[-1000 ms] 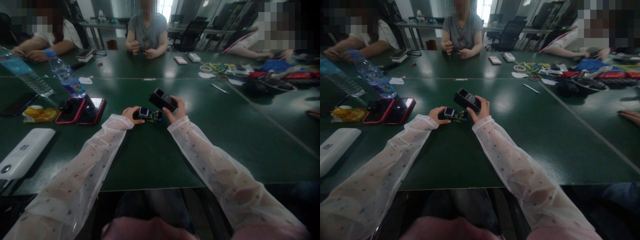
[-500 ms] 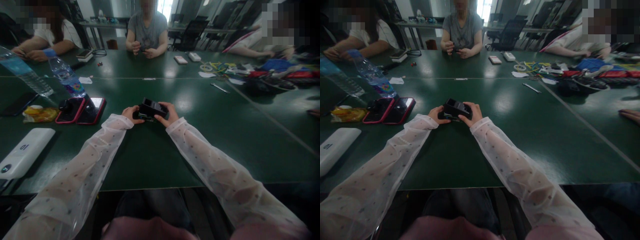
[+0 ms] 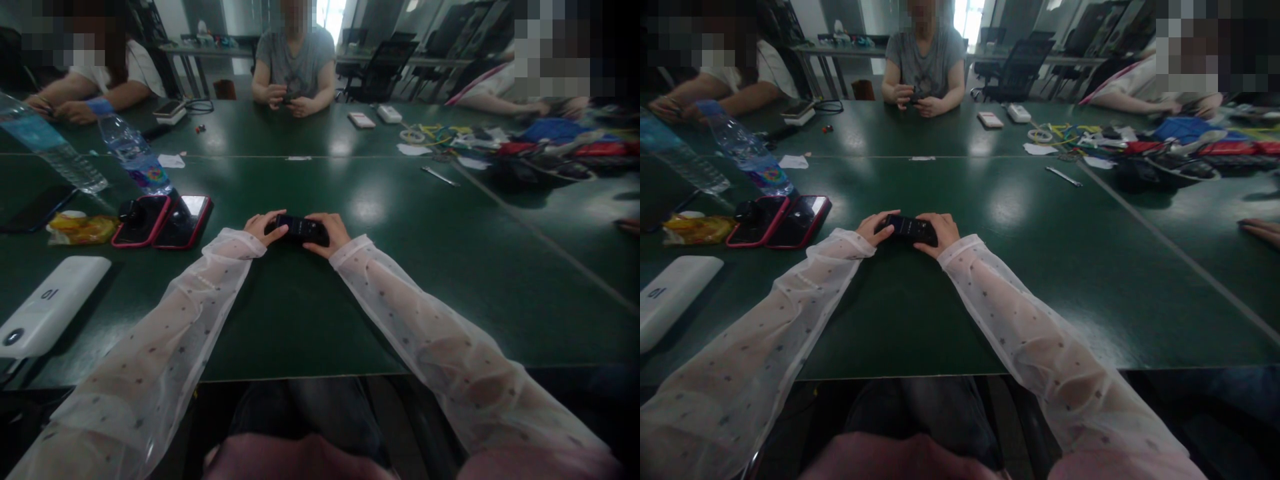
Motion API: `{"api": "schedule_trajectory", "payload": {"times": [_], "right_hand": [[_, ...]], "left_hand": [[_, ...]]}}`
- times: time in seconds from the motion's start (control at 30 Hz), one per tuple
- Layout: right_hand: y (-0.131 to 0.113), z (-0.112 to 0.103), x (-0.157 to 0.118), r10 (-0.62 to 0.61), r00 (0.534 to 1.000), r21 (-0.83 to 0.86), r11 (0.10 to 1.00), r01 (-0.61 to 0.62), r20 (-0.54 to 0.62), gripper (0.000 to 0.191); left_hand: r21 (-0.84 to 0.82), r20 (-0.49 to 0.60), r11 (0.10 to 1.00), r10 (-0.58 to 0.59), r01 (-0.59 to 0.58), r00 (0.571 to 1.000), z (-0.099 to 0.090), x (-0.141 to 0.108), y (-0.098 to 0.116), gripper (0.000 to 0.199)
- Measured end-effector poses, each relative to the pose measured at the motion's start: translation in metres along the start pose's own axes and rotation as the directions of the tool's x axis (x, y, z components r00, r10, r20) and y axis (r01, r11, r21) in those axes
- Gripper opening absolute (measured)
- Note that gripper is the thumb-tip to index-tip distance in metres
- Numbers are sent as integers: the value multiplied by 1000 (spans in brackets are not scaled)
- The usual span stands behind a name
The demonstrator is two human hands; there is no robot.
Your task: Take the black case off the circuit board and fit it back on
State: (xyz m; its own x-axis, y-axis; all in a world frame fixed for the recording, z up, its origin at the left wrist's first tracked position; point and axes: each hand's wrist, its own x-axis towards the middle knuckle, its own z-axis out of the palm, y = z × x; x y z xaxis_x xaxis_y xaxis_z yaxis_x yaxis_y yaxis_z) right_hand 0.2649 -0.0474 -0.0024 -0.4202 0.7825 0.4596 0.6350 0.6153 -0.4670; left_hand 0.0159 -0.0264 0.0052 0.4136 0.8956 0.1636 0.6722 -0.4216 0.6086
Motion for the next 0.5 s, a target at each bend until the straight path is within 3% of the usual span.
{"api": "schedule_trajectory", "payload": {"times": [0.27,0.4,0.5], "right_hand": [[-8,-2,-1,23,999,42,999,-24,37,57],[-6,-3,0,89,991,231,967,-111,103,61],[-2,-4,1,158,972,427,877,-219,175,61]], "left_hand": [[-85,36,995,-41,44,998,-5,-1,7,67],[-156,72,986,-51,62,996,-8,-3,8,71],[-182,84,982,-44,58,995,-10,-4,8,73]]}}
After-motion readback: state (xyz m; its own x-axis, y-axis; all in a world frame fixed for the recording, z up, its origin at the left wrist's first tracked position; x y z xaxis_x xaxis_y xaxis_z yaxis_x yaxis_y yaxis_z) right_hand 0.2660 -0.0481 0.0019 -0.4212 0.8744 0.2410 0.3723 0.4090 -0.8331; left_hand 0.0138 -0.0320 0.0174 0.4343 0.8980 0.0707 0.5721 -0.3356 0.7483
